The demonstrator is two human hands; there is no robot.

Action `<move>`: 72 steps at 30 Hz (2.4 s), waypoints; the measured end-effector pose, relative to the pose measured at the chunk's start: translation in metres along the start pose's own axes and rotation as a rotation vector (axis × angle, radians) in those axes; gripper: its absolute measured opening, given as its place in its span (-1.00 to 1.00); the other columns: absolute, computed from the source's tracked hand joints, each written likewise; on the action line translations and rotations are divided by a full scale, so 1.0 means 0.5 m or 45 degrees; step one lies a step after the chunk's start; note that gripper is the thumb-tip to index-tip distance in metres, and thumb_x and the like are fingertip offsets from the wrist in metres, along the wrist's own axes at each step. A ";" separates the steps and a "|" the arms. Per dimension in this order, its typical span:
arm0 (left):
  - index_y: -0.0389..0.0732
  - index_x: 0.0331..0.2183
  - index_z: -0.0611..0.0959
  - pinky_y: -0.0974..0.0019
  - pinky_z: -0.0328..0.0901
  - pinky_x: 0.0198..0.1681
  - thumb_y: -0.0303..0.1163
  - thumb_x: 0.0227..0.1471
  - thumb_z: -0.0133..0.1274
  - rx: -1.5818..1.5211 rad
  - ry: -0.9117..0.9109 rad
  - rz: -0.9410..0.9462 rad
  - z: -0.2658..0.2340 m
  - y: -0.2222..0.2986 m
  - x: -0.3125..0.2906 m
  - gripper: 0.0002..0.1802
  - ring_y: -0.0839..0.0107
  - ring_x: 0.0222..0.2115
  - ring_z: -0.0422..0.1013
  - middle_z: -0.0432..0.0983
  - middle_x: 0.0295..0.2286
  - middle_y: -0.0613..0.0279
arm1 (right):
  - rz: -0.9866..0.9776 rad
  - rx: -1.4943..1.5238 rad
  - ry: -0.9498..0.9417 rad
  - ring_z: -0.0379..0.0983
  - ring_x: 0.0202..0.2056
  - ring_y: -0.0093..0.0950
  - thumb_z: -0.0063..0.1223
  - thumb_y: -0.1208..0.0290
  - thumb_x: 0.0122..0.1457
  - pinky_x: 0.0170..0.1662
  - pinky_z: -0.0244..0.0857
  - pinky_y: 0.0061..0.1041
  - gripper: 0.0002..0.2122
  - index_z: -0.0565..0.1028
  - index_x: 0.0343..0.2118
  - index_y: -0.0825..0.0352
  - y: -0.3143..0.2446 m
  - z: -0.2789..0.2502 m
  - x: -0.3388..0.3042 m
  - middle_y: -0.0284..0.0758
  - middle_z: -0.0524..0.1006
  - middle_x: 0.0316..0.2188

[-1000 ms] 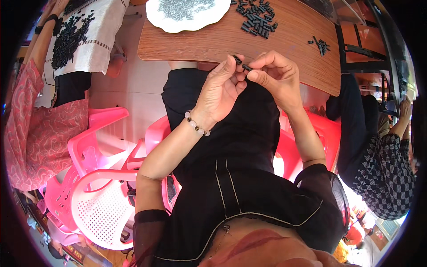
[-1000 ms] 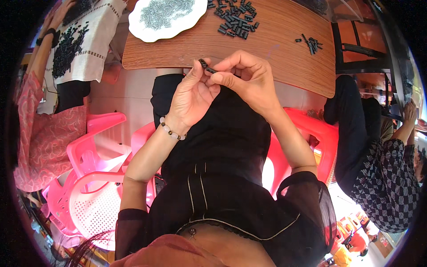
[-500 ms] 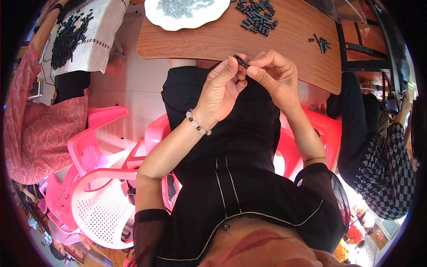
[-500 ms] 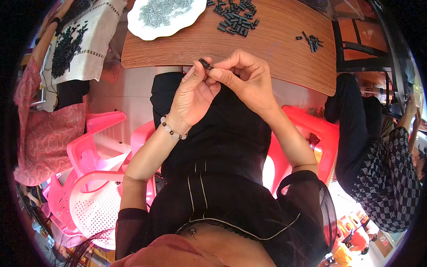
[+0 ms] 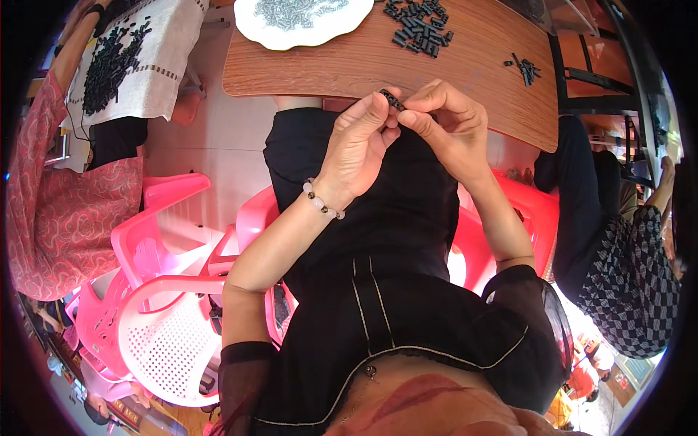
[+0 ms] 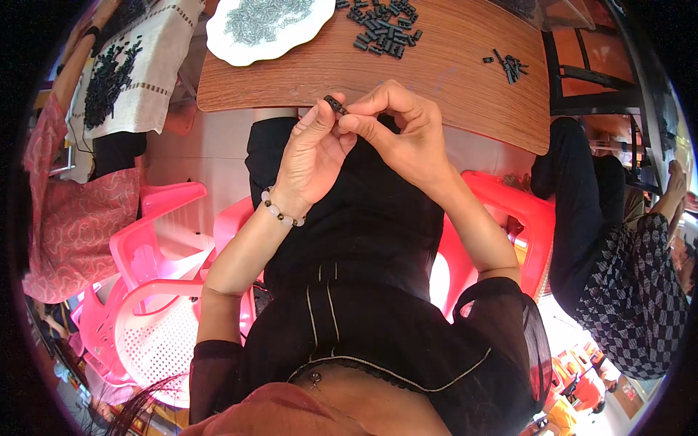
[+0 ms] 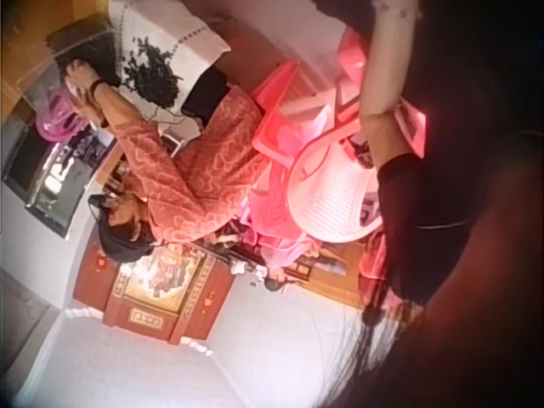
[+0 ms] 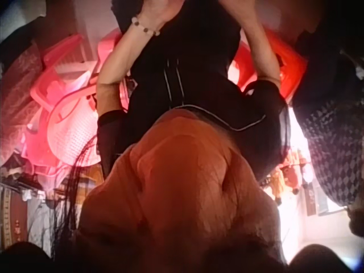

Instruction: The person assembles small black plastic parts by inserting metal pins into them by hand. Then, the person lowers a tray of assembled parts to the floor and places plastic bins onto the table to retrieve more parts.

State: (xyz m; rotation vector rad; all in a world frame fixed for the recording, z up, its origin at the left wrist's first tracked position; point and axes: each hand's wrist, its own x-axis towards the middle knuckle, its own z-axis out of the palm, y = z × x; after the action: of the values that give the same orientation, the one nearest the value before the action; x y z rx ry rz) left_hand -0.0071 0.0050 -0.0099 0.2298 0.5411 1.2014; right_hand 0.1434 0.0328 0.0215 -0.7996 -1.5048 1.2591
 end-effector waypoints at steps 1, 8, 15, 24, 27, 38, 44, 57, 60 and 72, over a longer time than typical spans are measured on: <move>-0.15 -0.22 0.63 0.51 0.21 -0.25 -0.14 0.06 0.14 0.008 0.006 0.010 0.000 -0.001 0.000 -0.68 0.67 -0.39 0.32 0.48 -0.43 0.51 | 0.003 -0.023 -0.002 0.46 -0.37 -0.62 0.24 0.61 0.03 -0.24 0.31 -0.64 -0.92 0.55 -0.42 0.40 0.001 0.000 0.000 -0.36 0.55 -0.46; -0.18 -0.24 0.63 0.52 0.20 -0.27 -0.14 0.06 0.14 0.111 -0.002 0.078 0.001 0.000 -0.002 -0.67 0.68 -0.40 0.33 0.48 -0.45 0.49 | -0.082 -0.180 0.014 0.42 -0.38 -0.62 0.26 0.61 -0.01 -0.27 0.26 -0.63 -0.92 0.56 -0.44 0.38 -0.001 0.001 -0.001 -0.38 0.54 -0.49; -0.27 -0.28 0.64 0.49 0.19 -0.29 -0.19 0.08 0.12 0.259 -0.045 0.271 -0.001 -0.005 -0.005 -0.68 0.65 -0.39 0.34 0.46 -0.37 0.45 | -0.056 -0.183 0.070 0.40 -0.40 -0.61 0.26 0.63 -0.01 -0.29 0.24 -0.63 -0.92 0.55 -0.46 0.38 -0.004 0.014 -0.012 -0.39 0.53 -0.49; -0.26 -0.28 0.64 0.48 0.20 -0.29 -0.20 0.09 0.11 0.251 -0.102 0.281 0.001 -0.013 -0.010 -0.70 0.63 -0.38 0.35 0.45 -0.37 0.43 | -0.058 -0.154 0.032 0.41 -0.42 -0.61 0.24 0.63 0.00 -0.30 0.25 -0.63 -0.93 0.54 -0.48 0.38 -0.023 0.013 -0.011 -0.39 0.52 -0.52; -0.22 -0.28 0.64 0.47 0.22 -0.27 -0.20 0.08 0.11 0.163 -0.084 0.230 0.009 -0.022 -0.018 -0.72 0.62 -0.37 0.35 0.48 -0.37 0.43 | -0.036 -0.159 0.028 0.40 -0.43 -0.60 0.25 0.62 -0.01 -0.30 0.26 -0.61 -0.92 0.54 -0.48 0.37 -0.022 0.015 -0.012 -0.40 0.51 -0.55; -0.14 -0.29 0.64 0.42 0.27 -0.22 -0.19 0.08 0.12 -0.014 -0.108 0.126 -0.002 -0.029 -0.015 -0.75 0.60 -0.32 0.38 0.51 -0.35 0.44 | -0.164 -0.520 0.016 0.36 -0.25 -0.48 0.33 0.47 -0.08 -0.22 0.32 -0.56 -0.73 0.56 -0.26 0.30 -0.025 -0.004 0.006 -0.41 0.52 -0.33; -0.14 -0.32 0.65 0.43 0.26 -0.24 -0.17 0.07 0.12 -0.005 -0.199 0.143 -0.005 -0.031 -0.016 -0.75 0.61 -0.33 0.37 0.51 -0.35 0.44 | -0.071 -0.196 -0.301 0.38 -0.18 -0.49 0.22 0.43 0.04 -0.10 0.33 -0.53 -0.68 0.53 -0.11 0.31 -0.007 -0.016 0.011 -0.34 0.47 -0.25; -0.15 -0.31 0.67 0.46 0.19 -0.24 -0.17 0.05 0.12 0.087 -0.240 0.182 -0.002 -0.035 -0.021 -0.74 0.63 -0.35 0.30 0.48 -0.34 0.49 | -0.100 -0.119 -0.231 0.36 -0.26 -0.53 0.21 0.36 0.05 -0.14 0.25 -0.54 -0.72 0.53 -0.18 0.36 -0.004 0.000 -0.002 -0.36 0.48 -0.33; -0.14 -0.31 0.67 0.45 0.19 -0.23 -0.18 0.05 0.12 0.073 -0.233 0.183 0.005 -0.036 -0.024 -0.75 0.63 -0.34 0.29 0.47 -0.33 0.49 | -0.050 -0.065 -0.194 0.35 -0.29 -0.54 0.22 0.38 0.04 -0.16 0.25 -0.55 -0.73 0.53 -0.20 0.36 -0.003 0.003 -0.008 -0.35 0.48 -0.33; -0.10 -0.31 0.68 0.46 0.19 -0.26 -0.17 0.09 0.09 0.051 -0.261 0.111 -0.004 -0.037 -0.015 -0.76 0.63 -0.32 0.32 0.48 -0.30 0.49 | -0.007 -0.014 -0.258 0.43 -0.19 -0.48 0.08 0.56 0.15 -0.21 0.38 -0.59 -0.78 0.47 -0.14 0.50 0.012 -0.011 -0.009 -0.22 0.42 -0.17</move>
State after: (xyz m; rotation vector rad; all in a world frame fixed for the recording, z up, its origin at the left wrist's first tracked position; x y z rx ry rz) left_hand 0.0053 -0.0088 -0.0177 0.4094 0.3798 1.2360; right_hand 0.1496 0.0317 0.0146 -0.6905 -1.6752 1.3616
